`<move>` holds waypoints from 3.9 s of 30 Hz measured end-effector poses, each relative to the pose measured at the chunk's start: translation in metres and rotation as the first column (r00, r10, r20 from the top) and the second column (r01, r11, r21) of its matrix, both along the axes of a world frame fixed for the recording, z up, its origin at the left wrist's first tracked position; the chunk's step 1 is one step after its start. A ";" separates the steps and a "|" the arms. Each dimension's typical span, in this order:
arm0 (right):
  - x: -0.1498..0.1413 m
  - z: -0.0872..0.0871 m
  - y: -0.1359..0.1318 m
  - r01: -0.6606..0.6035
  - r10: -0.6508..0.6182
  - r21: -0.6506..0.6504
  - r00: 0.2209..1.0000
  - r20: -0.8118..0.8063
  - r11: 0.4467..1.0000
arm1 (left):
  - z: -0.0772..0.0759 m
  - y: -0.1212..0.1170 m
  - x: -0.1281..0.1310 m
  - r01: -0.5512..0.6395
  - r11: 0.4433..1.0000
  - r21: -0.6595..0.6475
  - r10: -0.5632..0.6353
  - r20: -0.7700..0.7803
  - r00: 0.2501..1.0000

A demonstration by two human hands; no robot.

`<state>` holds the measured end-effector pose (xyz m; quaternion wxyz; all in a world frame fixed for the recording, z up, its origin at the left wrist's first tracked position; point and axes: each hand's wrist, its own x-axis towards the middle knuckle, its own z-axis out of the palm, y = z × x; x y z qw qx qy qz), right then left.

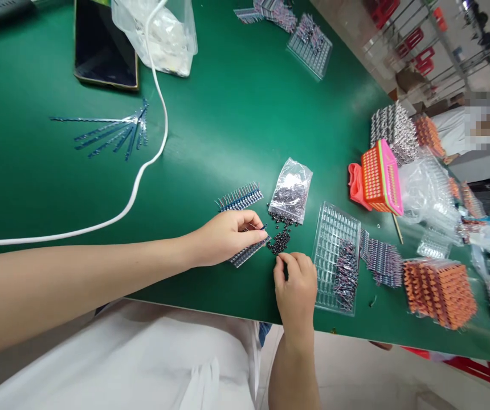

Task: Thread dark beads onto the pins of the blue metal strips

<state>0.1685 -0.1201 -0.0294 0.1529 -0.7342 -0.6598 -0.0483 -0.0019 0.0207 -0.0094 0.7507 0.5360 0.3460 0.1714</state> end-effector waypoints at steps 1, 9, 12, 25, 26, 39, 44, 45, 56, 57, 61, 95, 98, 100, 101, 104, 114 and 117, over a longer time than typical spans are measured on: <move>0.000 0.002 0.002 0.007 -0.007 -0.012 1.000 -0.018 1.000 | 0.001 -0.001 0.000 0.008 1.000 0.008 -0.008 -0.005 1.000; -0.018 0.017 0.007 0.174 -0.080 0.055 0.680 -0.729 0.983 | 0.006 -0.011 -0.004 0.080 0.994 0.079 -0.091 0.147 0.985; -0.026 0.014 0.011 0.233 0.003 0.167 0.574 -0.819 0.958 | 0.005 -0.017 -0.006 0.071 0.996 0.056 -0.082 0.224 0.971; -0.032 0.006 0.010 0.216 0.030 0.421 0.863 -0.504 0.881 | 0.008 -0.026 -0.005 0.078 0.987 -0.142 -0.033 0.293 0.955; -0.032 0.006 0.010 0.210 0.024 0.429 0.878 -0.479 0.878 | 0.007 -0.026 -0.005 0.080 0.987 -0.138 -0.036 0.292 0.956; -0.031 0.004 0.008 0.158 -0.019 0.466 0.957 -0.288 0.870 | 0.007 -0.024 -0.006 0.080 0.997 -0.023 -0.072 0.254 0.965; -0.032 0.003 0.008 0.175 -0.033 0.475 0.956 -0.292 0.862 | 0.007 -0.025 -0.007 0.087 0.996 -0.014 -0.081 0.243 0.967; -0.032 0.002 0.008 0.181 -0.039 0.470 0.954 -0.296 0.864 | 0.007 -0.025 -0.007 0.087 0.996 -0.015 -0.081 0.242 0.967; -0.031 0.002 0.008 0.152 -0.036 0.445 0.966 -0.258 0.883 | 0.003 -0.025 -0.006 0.091 0.995 -0.042 -0.077 0.251 0.965; -0.031 0.002 0.008 0.148 -0.034 0.446 0.967 -0.254 0.882 | 0.003 -0.025 -0.006 0.088 0.995 -0.035 -0.077 0.247 0.966; -0.031 0.001 0.009 0.140 -0.029 0.447 0.969 -0.247 0.883 | 0.003 -0.024 -0.006 0.078 0.997 -0.010 -0.074 0.227 0.971; -0.029 -0.001 0.007 0.295 0.064 0.242 0.506 -0.860 0.924 | 0.010 -0.021 -0.001 0.034 0.994 -0.100 -0.022 0.122 0.992; -0.030 -0.002 0.008 0.296 0.080 0.242 0.468 -0.880 0.924 | 0.010 -0.021 0.000 0.028 0.993 -0.114 -0.014 0.115 0.993; -0.030 -0.001 0.008 0.296 0.086 0.246 0.464 -0.882 0.923 | 0.010 -0.021 0.000 0.029 0.992 -0.123 -0.015 0.112 0.994; -0.031 -0.001 0.008 0.295 0.089 0.249 0.466 -0.880 0.923 | 0.010 -0.021 0.000 0.029 0.992 -0.127 -0.015 0.110 0.994; -0.031 0.001 0.008 0.288 0.091 0.253 0.477 -0.874 0.924 | 0.011 -0.021 0.001 0.028 0.991 -0.134 -0.014 0.106 0.994; -0.032 0.002 0.007 0.285 0.078 0.252 0.506 -0.859 0.925 | 0.010 -0.021 0.000 0.035 0.988 -0.149 -0.019 0.105 0.994; -0.032 0.002 0.007 0.284 0.088 0.260 0.502 -0.860 0.923 | 0.009 -0.021 0.000 0.036 0.989 -0.143 -0.020 0.109 0.994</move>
